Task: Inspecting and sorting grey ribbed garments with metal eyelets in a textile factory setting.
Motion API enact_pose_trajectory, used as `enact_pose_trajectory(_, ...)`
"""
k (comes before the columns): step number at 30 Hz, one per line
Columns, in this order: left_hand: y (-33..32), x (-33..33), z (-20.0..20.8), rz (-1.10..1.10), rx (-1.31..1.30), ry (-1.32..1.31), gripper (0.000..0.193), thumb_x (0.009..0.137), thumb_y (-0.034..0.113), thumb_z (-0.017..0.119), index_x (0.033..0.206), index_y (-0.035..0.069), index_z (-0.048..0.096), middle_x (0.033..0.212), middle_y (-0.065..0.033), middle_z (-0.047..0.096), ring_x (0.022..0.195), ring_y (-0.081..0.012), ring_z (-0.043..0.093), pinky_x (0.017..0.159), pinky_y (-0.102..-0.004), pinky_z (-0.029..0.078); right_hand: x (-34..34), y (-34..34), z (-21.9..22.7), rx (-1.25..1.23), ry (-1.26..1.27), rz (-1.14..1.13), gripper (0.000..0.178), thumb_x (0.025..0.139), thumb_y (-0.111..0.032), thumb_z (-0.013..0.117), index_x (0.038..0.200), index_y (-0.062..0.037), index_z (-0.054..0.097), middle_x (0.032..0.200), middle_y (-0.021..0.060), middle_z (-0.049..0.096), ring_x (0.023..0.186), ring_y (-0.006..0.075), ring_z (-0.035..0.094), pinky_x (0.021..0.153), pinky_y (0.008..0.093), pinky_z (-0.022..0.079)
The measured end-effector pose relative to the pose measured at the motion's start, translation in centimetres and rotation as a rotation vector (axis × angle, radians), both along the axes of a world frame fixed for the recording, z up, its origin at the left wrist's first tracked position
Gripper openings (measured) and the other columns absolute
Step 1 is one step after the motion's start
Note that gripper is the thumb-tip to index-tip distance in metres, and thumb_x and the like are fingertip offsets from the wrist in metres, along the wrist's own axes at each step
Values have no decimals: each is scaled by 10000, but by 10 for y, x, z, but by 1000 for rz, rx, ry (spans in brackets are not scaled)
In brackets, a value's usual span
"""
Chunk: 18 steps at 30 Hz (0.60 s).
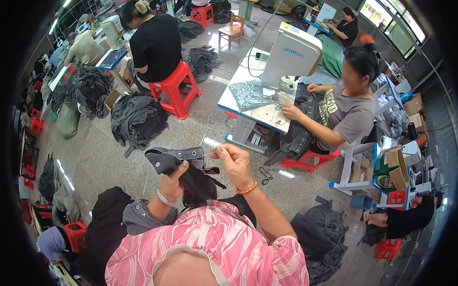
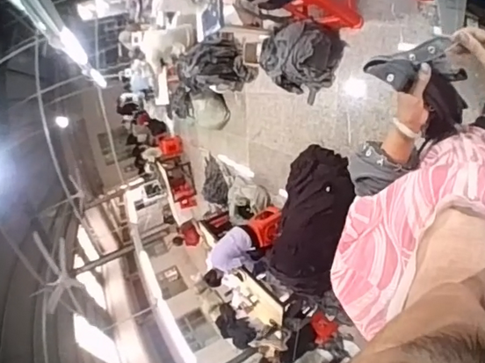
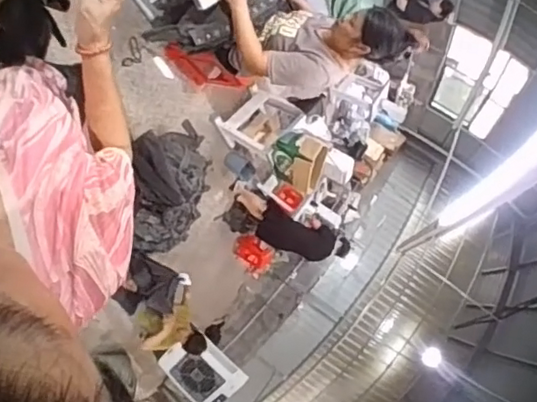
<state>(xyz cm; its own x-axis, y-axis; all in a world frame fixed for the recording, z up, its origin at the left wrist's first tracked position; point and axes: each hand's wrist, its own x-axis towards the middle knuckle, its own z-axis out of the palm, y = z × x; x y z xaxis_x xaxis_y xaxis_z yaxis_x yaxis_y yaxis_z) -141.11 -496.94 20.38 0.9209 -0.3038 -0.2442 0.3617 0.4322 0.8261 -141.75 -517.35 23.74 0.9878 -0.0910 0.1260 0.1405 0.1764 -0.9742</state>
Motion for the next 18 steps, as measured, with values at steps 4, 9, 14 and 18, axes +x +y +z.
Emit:
enact_pose_trajectory(4, -8, 2, 5, -9, -192, 141, 224, 901, 219, 651, 1074, 81, 615, 1004, -21, 629, 916, -150, 608, 790, -312, 510, -2, -7, 4, 255, 10, 137, 245, 985, -202, 512, 989, -2, 653, 917, 75, 688, 691, 73, 605, 607, 209, 486)
enact_pose_trajectory(9, -15, 6, 5, -16, -240, 231, 177, 906, 190, 643, 1053, 95, 617, 993, -21, 639, 903, -154, 623, 811, -324, 511, 0, -9, 1, 316, 77, 247, 252, 989, -220, 505, 979, -2, 630, 879, 81, 681, 619, 66, 567, 521, 203, 447)
enact_pose_trajectory(14, -21, 3, 4, 23, -239, 231, 188, 907, 185, 642, 1066, 91, 609, 1013, -28, 640, 907, -163, 628, 822, -327, 512, -1, -24, -9, 215, 103, 113, 234, 970, -207, 546, 955, 7, 640, 608, -9, 544, 501, 54, 491, 466, 201, 388)
enact_pose_trajectory(18, -28, 1, 11, 16, -196, 193, 203, 903, 195, 651, 1067, 85, 604, 1008, -27, 638, 904, -159, 625, 821, -316, 512, -7, -16, -7, -70, 51, 22, 97, 871, -56, 665, 948, -8, 631, 774, -13, 598, 660, 20, 537, 557, 171, 423)
